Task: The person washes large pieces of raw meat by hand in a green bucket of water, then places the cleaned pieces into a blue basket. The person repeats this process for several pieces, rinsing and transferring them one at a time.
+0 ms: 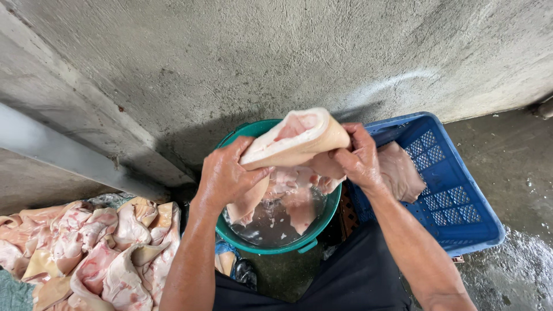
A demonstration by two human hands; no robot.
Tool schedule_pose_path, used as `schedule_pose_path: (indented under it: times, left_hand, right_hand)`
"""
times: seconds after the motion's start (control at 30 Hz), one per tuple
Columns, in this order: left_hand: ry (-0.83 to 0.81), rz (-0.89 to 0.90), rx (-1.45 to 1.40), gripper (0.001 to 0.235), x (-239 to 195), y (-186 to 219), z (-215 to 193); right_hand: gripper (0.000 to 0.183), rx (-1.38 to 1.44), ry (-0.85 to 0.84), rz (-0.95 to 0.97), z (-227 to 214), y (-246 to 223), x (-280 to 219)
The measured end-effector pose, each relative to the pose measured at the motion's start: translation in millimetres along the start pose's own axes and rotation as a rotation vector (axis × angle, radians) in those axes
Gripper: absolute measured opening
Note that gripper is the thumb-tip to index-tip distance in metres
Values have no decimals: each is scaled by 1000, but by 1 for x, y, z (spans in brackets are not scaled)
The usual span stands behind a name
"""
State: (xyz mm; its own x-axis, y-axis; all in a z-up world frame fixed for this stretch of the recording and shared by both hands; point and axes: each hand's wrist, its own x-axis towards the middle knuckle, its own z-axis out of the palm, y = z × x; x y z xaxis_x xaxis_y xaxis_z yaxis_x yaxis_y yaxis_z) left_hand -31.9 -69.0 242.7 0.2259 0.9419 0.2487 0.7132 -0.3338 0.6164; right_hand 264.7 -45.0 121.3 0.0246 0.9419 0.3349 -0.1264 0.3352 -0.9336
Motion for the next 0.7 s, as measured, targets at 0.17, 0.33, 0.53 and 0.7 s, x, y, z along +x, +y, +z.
schedule_pose_path:
  times: [0.17,0.33,0.53,0.7]
  left_hand:
    - [54,119,9,60,12,23,-23]
    - [46,189,24,59,11,25,-17]
    - [-50,56,40,58,2,6,20]
    - [-72,31,10,59,3,5,35]
  right_hand:
    - [41,12,41,-109,-1,-38,16]
    - [41,26,74,-99,-4,-33,10]
    - [43,-22,124,5,-7,15,-14]
    - [43,26,138,38,-11,36,-25]
